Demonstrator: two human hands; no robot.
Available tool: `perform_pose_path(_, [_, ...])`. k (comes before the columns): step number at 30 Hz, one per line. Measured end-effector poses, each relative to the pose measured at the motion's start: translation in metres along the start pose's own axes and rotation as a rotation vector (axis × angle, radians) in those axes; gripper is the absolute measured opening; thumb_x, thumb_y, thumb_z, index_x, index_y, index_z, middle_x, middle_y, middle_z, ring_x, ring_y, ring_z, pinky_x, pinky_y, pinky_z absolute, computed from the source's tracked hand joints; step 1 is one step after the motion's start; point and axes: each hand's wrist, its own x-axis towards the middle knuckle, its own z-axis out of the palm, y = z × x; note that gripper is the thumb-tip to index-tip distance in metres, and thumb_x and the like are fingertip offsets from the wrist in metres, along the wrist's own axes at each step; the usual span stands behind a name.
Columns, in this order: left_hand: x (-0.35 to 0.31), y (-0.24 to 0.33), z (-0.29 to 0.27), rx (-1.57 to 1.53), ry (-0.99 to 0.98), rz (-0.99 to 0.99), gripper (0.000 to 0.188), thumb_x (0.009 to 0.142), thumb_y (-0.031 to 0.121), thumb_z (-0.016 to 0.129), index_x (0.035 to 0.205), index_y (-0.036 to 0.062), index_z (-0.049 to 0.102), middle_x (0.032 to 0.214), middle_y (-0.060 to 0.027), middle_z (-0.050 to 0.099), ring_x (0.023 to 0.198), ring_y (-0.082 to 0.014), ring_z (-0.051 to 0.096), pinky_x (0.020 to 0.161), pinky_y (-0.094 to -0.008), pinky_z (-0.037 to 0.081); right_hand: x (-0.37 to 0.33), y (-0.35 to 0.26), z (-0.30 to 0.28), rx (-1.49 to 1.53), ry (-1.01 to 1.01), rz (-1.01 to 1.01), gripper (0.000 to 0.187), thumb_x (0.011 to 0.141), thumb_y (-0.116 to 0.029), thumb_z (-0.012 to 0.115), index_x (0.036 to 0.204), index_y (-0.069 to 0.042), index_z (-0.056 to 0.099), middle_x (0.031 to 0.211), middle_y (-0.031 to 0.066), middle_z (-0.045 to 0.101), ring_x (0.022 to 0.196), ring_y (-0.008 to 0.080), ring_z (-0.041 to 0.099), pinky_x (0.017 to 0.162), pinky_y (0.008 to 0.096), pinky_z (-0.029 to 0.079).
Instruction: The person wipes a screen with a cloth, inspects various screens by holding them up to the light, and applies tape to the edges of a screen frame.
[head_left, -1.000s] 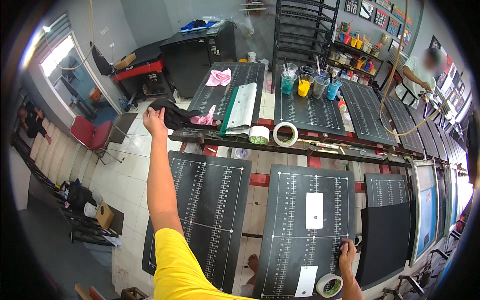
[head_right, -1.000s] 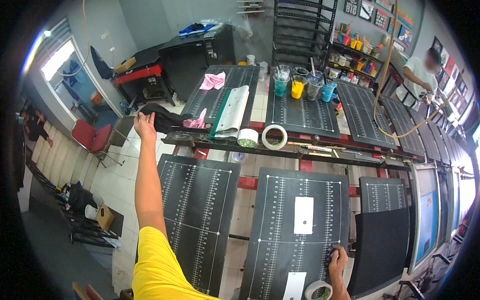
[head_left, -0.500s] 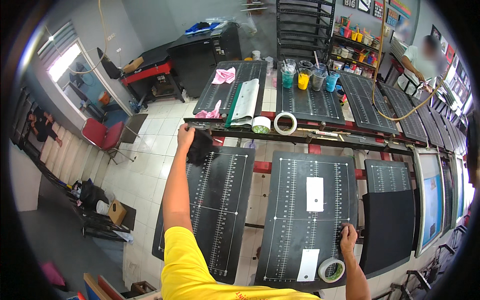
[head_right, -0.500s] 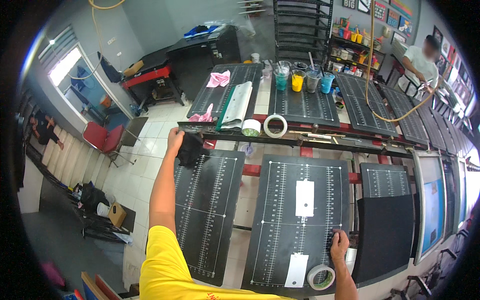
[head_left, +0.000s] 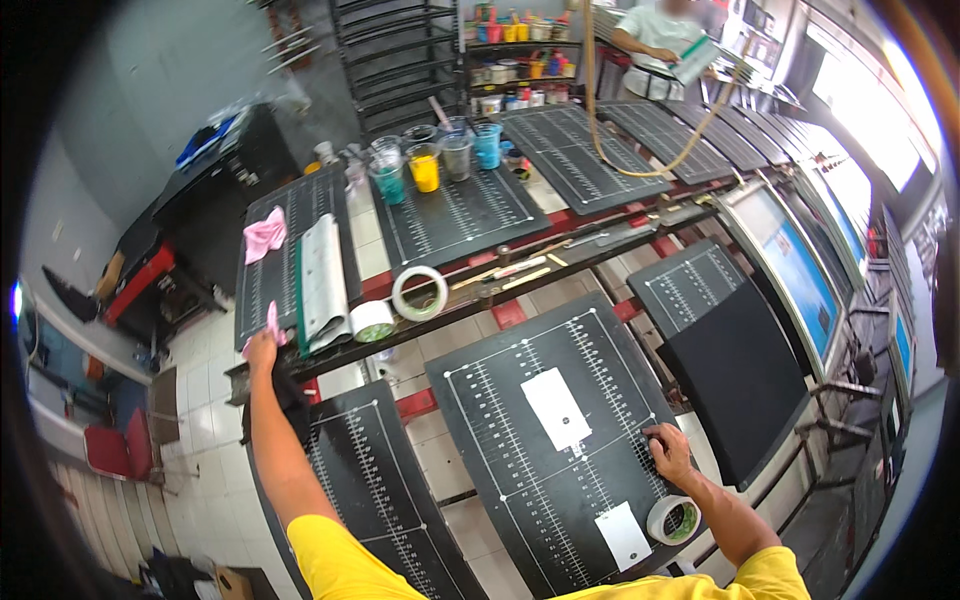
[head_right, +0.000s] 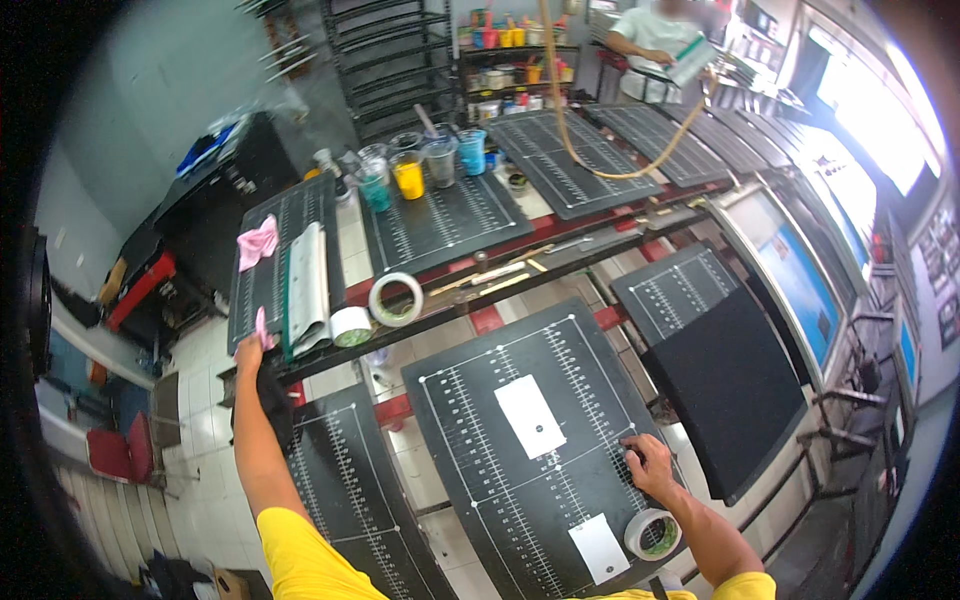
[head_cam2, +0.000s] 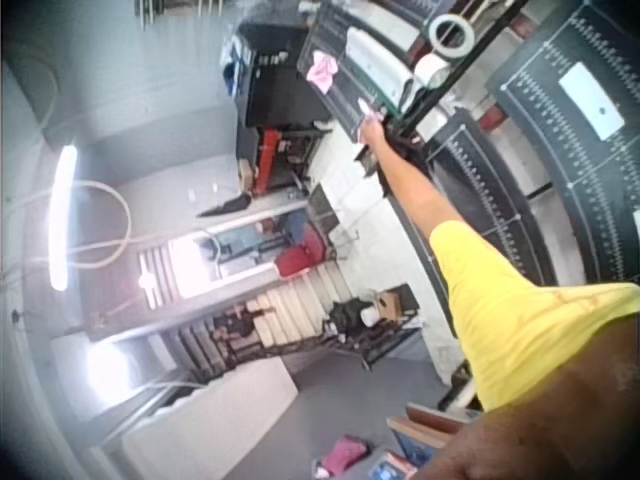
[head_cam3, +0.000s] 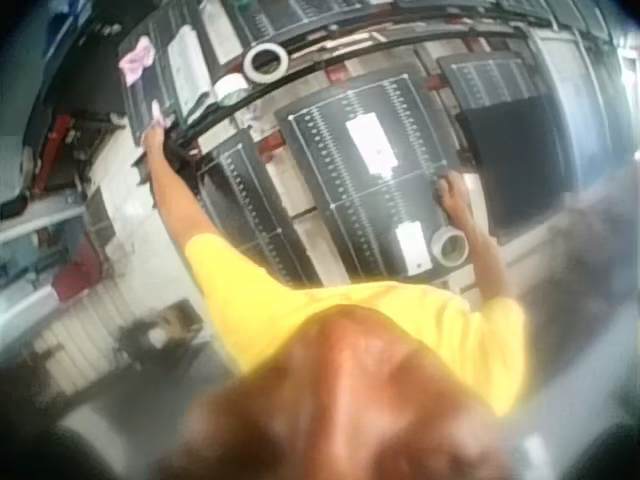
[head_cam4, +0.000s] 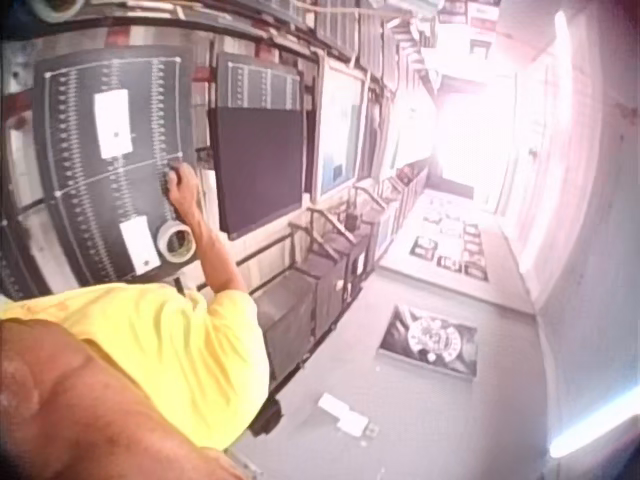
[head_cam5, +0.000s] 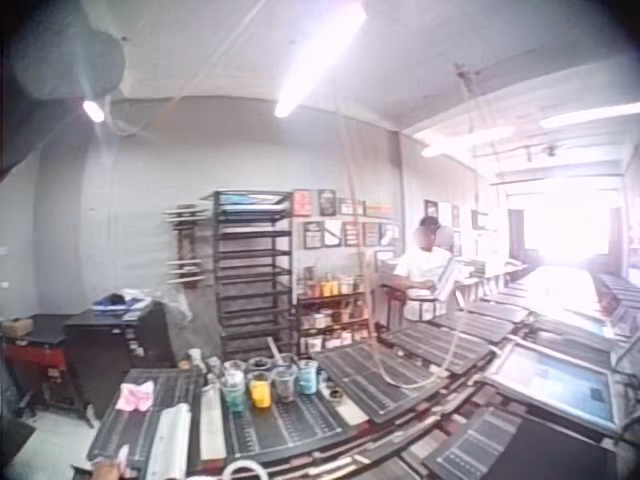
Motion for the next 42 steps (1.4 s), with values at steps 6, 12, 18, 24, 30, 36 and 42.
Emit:
perform_pose_path(6, [-0.021, 0.011, -0.052, -1.229, 0.459, -0.078, 0.051, 0.102, 0.034, 0.047, 0.135, -0.0052, 0.049, 0.133, -0.0158, 0.055, 0.120, -0.0255, 0.054, 0.101, -0.0337, 0.041, -0.001, 0.004, 0.001, 0.030, -0.017, -0.023, 0.017, 0.083, -0.009, 0.060, 0.097, -0.002, 0.065, 0.072, 0.0120, 0.056, 0.066, 0.0277, 0.055, 0.061, 0.0373, 0.044])
perform_pose_path(12, [-0.124, 0.101, -0.216, -1.485, 0.707, 0.207, 0.059, 0.102, 0.034, 0.046, 0.147, -0.0019, 0.031, 0.152, -0.0166, 0.033, 0.141, -0.0321, 0.033, 0.114, -0.0472, 0.029, -0.004, 0.003, -0.003, 0.131, 0.022, 0.008, 0.018, 0.085, -0.011, 0.055, 0.095, -0.001, 0.066, 0.069, 0.0130, 0.058, 0.062, 0.0263, 0.058, 0.060, 0.0366, 0.045])
perform_pose_path(18, [-0.254, 0.202, -0.354, -1.463, 0.812, 0.585, 0.064, 0.100, 0.030, 0.051, 0.144, -0.0093, 0.026, 0.151, -0.0199, 0.029, 0.139, -0.0352, 0.031, 0.114, -0.0554, 0.026, -0.010, 0.024, -0.007, 0.445, -0.036, 0.150, 0.025, 0.095, -0.014, 0.047, 0.093, 0.003, 0.065, 0.068, 0.0079, 0.059, 0.059, 0.0145, 0.053, 0.057, 0.0298, 0.042])
perform_pose_path(24, [-0.411, 0.321, -0.388, -1.499, 0.583, 0.888, 0.070, 0.095, 0.026, 0.057, 0.147, -0.0064, 0.024, 0.154, -0.0176, 0.026, 0.136, -0.0336, 0.034, 0.115, -0.0553, 0.023, 0.009, 0.045, -0.044, 1.136, -0.151, 0.428, 0.051, 0.103, -0.044, 0.040, 0.111, 0.003, 0.059, 0.086, 0.0110, 0.067, 0.074, 0.0147, 0.063, 0.069, 0.0299, 0.051])
perform_pose_path(30, [-0.605, 0.482, -0.335, -1.633, 0.454, 0.768, 0.084, 0.090, 0.041, 0.059, 0.149, -0.0041, 0.020, 0.157, -0.0170, 0.020, 0.139, -0.0346, 0.030, 0.115, -0.0531, 0.020, -0.035, -0.036, -0.163, 1.095, -0.327, -0.161, 0.059, 0.099, -0.044, 0.049, 0.137, 0.000, 0.043, 0.131, 0.0141, 0.055, 0.122, 0.0233, 0.053, 0.098, 0.0393, 0.046])
perform_pose_path(36, [-0.741, 0.610, -0.237, -1.909, -0.126, 0.798, 0.079, 0.090, 0.029, 0.063, 0.148, -0.0053, 0.023, 0.160, -0.0130, 0.016, 0.144, -0.0280, 0.026, 0.117, -0.0464, 0.024, -0.123, -0.009, -0.286, 0.882, -0.337, -0.426, 0.088, 0.089, -0.032, 0.067, 0.152, -0.003, 0.012, 0.153, 0.0236, 0.028, 0.140, 0.0361, 0.032, 0.113, 0.0440, 0.029])
perform_pose_path(42, [-0.814, 0.728, -0.148, -1.942, -0.491, 0.457, 0.055, 0.094, 0.025, 0.059, 0.137, -0.0050, 0.044, 0.148, -0.0159, 0.041, 0.125, -0.0214, 0.052, 0.104, -0.0390, 0.044, -0.200, 0.093, -0.373, 0.917, -0.076, 0.128, 0.034, 0.095, -0.017, 0.059, 0.123, -0.003, 0.050, 0.103, 0.0088, 0.063, 0.088, 0.0169, 0.064, 0.078, 0.0280, 0.051])
